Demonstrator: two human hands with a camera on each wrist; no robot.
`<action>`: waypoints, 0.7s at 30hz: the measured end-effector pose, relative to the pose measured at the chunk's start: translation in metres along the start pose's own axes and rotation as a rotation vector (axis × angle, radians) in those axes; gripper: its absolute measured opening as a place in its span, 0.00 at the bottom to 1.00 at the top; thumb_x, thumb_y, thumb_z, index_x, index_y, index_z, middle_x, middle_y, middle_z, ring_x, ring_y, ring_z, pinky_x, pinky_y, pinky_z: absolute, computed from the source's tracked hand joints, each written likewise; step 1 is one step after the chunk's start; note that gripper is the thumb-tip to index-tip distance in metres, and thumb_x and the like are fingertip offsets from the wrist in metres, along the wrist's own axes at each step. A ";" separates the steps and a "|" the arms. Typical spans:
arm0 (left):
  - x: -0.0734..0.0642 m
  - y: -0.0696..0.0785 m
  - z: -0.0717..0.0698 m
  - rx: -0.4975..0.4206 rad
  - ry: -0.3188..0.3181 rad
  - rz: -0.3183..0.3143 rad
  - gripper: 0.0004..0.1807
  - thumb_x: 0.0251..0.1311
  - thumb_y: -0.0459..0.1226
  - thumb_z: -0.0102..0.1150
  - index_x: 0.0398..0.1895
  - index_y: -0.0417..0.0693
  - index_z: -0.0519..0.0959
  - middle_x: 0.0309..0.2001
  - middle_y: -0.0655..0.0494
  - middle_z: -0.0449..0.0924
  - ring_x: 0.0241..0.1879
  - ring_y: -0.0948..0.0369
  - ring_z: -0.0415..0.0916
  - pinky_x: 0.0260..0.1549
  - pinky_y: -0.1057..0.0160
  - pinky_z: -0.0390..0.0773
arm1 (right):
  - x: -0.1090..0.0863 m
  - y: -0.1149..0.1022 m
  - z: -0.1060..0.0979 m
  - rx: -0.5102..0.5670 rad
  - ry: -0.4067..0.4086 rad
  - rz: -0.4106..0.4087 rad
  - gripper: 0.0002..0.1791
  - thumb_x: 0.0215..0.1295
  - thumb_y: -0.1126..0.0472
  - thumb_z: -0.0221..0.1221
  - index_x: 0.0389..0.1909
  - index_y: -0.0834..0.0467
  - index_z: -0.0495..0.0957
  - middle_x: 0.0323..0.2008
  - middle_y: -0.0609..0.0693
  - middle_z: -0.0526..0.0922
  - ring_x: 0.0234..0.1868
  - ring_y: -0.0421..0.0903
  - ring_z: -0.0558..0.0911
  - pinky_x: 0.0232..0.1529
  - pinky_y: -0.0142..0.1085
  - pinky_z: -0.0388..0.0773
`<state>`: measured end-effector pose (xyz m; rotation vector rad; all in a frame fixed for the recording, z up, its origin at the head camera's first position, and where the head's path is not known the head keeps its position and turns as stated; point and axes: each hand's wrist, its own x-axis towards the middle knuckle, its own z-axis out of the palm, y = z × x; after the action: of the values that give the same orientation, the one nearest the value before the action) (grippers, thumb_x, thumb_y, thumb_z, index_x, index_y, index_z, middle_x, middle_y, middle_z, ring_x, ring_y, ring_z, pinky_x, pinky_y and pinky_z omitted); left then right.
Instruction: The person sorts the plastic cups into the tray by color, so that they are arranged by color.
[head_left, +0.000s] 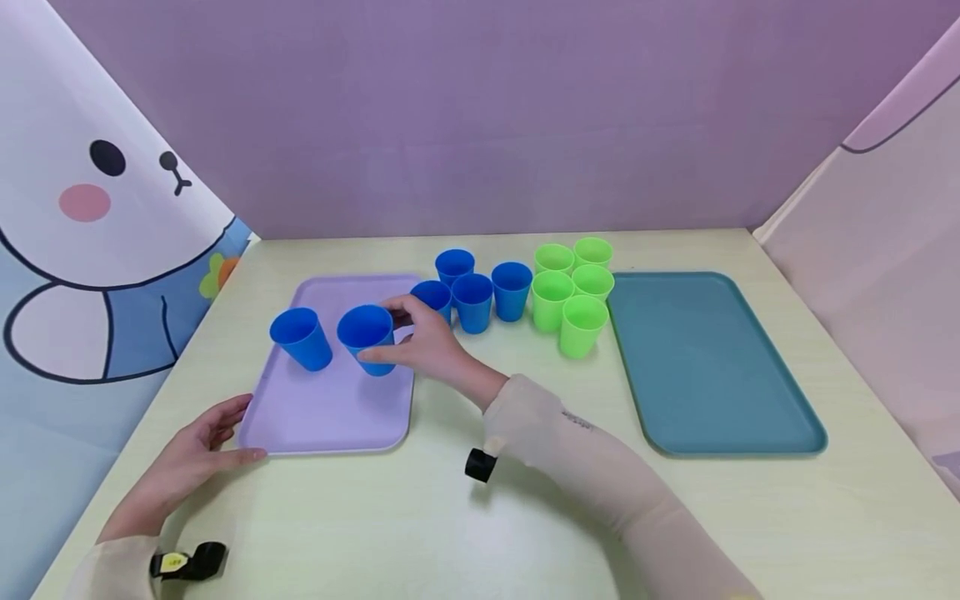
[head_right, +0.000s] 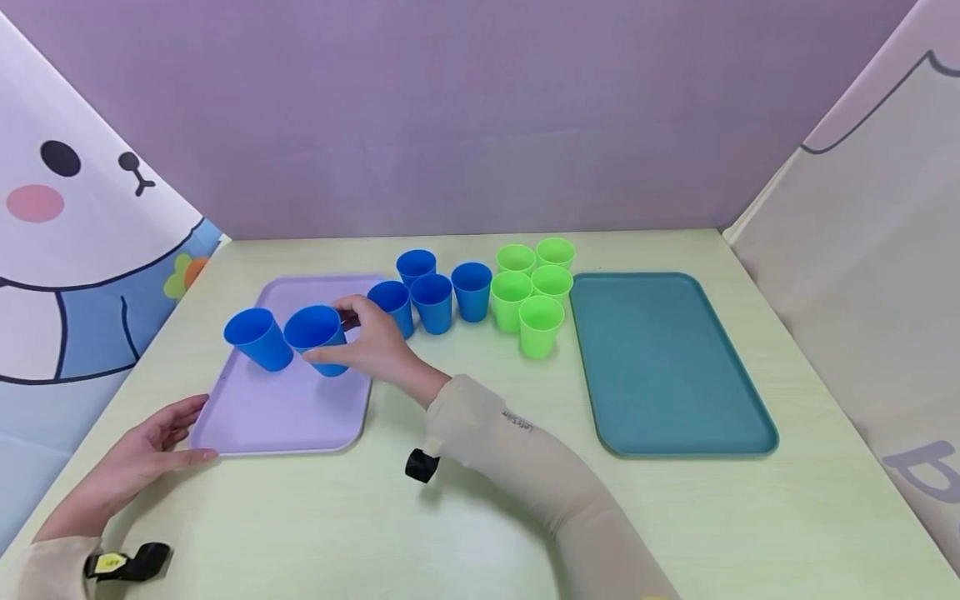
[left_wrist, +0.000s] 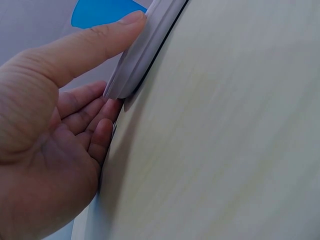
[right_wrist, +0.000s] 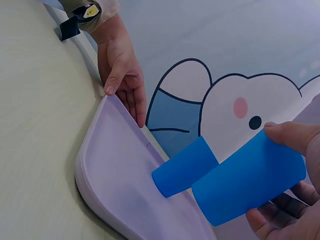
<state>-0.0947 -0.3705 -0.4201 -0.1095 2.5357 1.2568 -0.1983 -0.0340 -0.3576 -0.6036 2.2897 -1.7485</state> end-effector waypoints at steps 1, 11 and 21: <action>0.000 0.000 0.000 -0.001 0.000 0.000 0.57 0.57 0.47 0.72 0.79 0.37 0.44 0.74 0.30 0.51 0.71 0.33 0.51 0.42 0.87 0.66 | 0.001 0.000 0.002 -0.002 -0.001 0.002 0.33 0.53 0.57 0.75 0.59 0.57 0.73 0.48 0.45 0.78 0.49 0.40 0.75 0.43 0.28 0.78; 0.000 0.001 0.000 0.005 -0.003 -0.009 0.58 0.57 0.48 0.72 0.79 0.38 0.44 0.74 0.30 0.50 0.71 0.33 0.50 0.43 0.86 0.67 | 0.008 0.000 0.021 -0.026 -0.018 0.025 0.34 0.54 0.56 0.75 0.60 0.57 0.73 0.48 0.44 0.78 0.48 0.38 0.74 0.42 0.27 0.77; 0.001 -0.001 -0.001 0.027 -0.004 -0.024 0.58 0.57 0.49 0.72 0.79 0.38 0.44 0.74 0.30 0.50 0.71 0.33 0.50 0.62 0.64 0.72 | 0.014 0.005 0.032 -0.061 -0.004 0.052 0.34 0.54 0.54 0.75 0.61 0.55 0.73 0.49 0.43 0.78 0.49 0.38 0.75 0.47 0.31 0.76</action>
<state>-0.0959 -0.3717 -0.4202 -0.1303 2.5393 1.2116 -0.1997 -0.0671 -0.3703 -0.5525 2.3418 -1.6577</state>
